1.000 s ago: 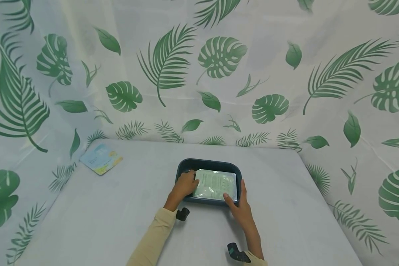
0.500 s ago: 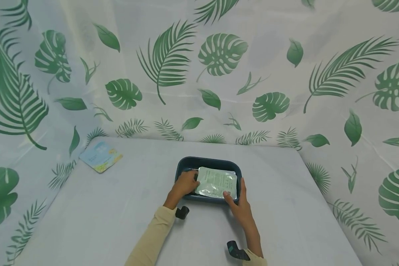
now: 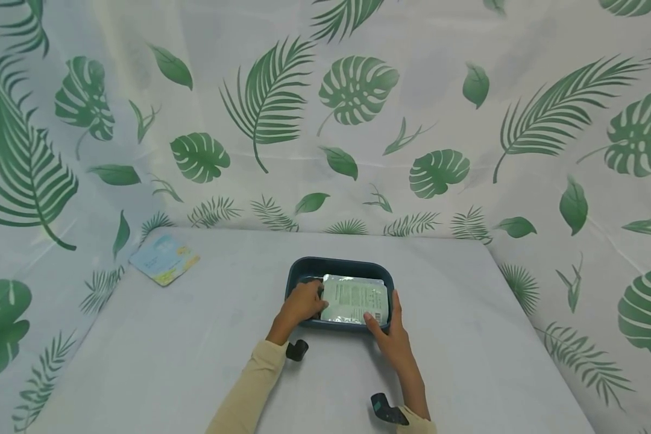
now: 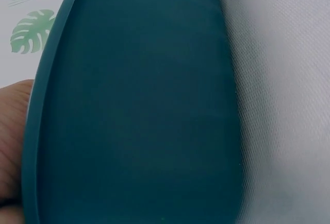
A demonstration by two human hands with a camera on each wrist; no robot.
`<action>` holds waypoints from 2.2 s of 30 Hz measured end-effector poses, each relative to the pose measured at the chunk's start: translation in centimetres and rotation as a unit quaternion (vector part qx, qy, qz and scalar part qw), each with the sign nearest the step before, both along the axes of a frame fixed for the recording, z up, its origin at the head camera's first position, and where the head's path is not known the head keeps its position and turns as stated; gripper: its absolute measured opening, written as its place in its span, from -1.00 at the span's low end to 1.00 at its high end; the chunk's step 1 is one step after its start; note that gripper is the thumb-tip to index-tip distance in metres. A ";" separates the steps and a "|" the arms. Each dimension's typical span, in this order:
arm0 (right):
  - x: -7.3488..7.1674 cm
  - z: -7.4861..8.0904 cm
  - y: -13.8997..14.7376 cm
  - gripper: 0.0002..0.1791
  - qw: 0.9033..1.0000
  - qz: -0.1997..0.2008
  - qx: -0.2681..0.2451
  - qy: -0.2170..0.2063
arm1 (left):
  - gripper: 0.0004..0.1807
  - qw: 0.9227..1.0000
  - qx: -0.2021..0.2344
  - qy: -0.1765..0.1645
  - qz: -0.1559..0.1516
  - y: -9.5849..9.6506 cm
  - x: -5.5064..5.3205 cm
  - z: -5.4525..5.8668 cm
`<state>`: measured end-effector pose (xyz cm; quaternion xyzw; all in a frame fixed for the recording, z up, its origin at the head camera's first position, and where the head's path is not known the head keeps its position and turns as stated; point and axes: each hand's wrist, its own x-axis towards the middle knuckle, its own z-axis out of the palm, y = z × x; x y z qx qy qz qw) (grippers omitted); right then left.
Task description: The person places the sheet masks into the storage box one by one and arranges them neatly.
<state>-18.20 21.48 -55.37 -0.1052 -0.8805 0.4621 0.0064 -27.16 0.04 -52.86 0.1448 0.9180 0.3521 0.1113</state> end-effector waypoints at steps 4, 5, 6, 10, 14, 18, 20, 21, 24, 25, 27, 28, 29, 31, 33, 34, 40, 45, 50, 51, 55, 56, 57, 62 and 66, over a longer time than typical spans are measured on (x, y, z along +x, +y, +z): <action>0.0 -0.1 0.0 0.05 1.000 0.000 0.000 0.000 | -0.46 1.000 0.015 -0.003 -0.001 -0.1 -0.1 -0.1; -0.1 -0.1 0.0 0.05 1.000 0.000 0.000 0.002 | -0.46 1.000 0.019 -0.003 -0.003 -0.1 -0.1 -0.1; 0.0 0.0 -0.1 0.05 1.000 -0.001 0.000 0.002 | -0.46 1.000 0.023 -0.003 -0.005 -0.2 -0.2 0.0; 0.0 -0.1 0.0 0.05 1.000 -0.004 -0.004 0.002 | -0.45 0.999 0.035 -0.004 -0.010 -0.2 -0.3 0.2; 0.1 -0.1 0.0 0.03 1.000 -0.003 -0.006 -0.002 | -0.45 0.999 0.038 -0.014 0.010 -0.2 -0.5 0.2; 0.1 -0.1 -0.2 0.04 1.000 -0.005 -0.002 -0.005 | -0.45 0.998 0.041 -0.027 0.039 -0.2 -0.6 0.2; 0.1 -0.1 -0.2 0.05 1.000 -0.009 0.001 -0.008 | -0.45 0.997 0.044 -0.028 0.051 -0.2 -0.5 0.3; 0.0 -0.1 -0.2 0.05 1.000 -0.011 0.002 -0.009 | -0.46 0.997 0.047 -0.027 0.057 -0.1 -0.5 0.4; -0.1 -0.1 -0.3 0.05 1.000 -0.016 0.004 -0.010 | -0.46 0.996 0.051 -0.021 0.068 0.0 -0.5 0.5; -0.1 -0.1 -0.3 0.05 1.000 -0.017 0.004 -0.010 | -0.47 0.996 0.053 -0.021 0.069 0.0 -0.5 0.6; -0.2 -0.2 -0.2 0.04 1.000 -0.017 0.002 -0.010 | -0.47 0.996 0.054 -0.021 0.068 0.1 -0.5 0.6; -0.2 -0.2 -0.2 0.04 1.000 -0.016 0.002 -0.009 | -0.46 0.996 0.054 -0.021 0.064 0.1 -0.5 0.5; -0.2 -0.3 -0.2 0.04 1.000 -0.016 0.001 -0.008 | -0.46 0.997 0.053 -0.020 0.060 0.1 -0.6 0.5; -0.1 -0.4 -0.1 0.04 1.000 -0.013 -0.002 -0.007 | -0.47 0.997 0.053 -0.022 0.054 0.2 -0.5 0.5; -0.1 -0.4 -0.1 0.05 1.000 -0.010 -0.003 -0.006 | -0.47 0.997 0.052 -0.021 0.049 0.2 -0.5 0.3; -0.1 -0.4 -0.1 0.05 1.000 -0.010 -0.003 -0.006 | -0.47 0.998 0.049 -0.018 0.047 0.2 -0.5 0.2; -0.1 -0.6 0.0 0.04 1.000 -0.014 -0.004 0.002 | -0.46 0.998 0.045 -0.002 0.052 0.2 -0.2 0.1; -0.1 -0.7 0.0 0.03 1.000 -0.013 -0.005 0.010 | -0.47 0.997 0.040 0.009 0.064 0.3 0.0 0.2; -0.1 -0.7 0.0 0.03 1.000 -0.011 -0.006 0.009 | -0.47 0.997 0.022 0.006 0.078 0.7 0.0 0.5; -0.1 -0.7 0.0 0.03 1.000 -0.011 -0.006 0.009 | -0.47 0.997 0.020 0.006 0.081 0.7 0.1 0.5; -0.1 -0.8 0.3 0.03 1.000 -0.011 -0.005 0.012 | -0.48 0.997 0.001 0.001 0.082 1.1 0.3 0.5; -0.1 -0.8 0.3 0.03 1.000 -0.011 -0.005 0.012 | -0.48 0.997 -0.012 0.011 0.078 1.2 0.4 0.4; -0.1 -0.8 0.3 0.03 1.000 -0.011 -0.006 0.013 | -0.49 0.997 -0.023 0.026 0.073 1.2 0.5 0.3; -0.1 -0.8 0.3 0.03 1.000 -0.007 -0.009 0.013 | -0.65 0.981 0.003 0.186 0.055 0.2 0.3 -0.1; 0.1 -0.8 0.3 0.02 1.000 -0.007 -0.005 0.012 | -0.83 0.946 0.086 0.288 0.123 -3.3 -1.4 -0.1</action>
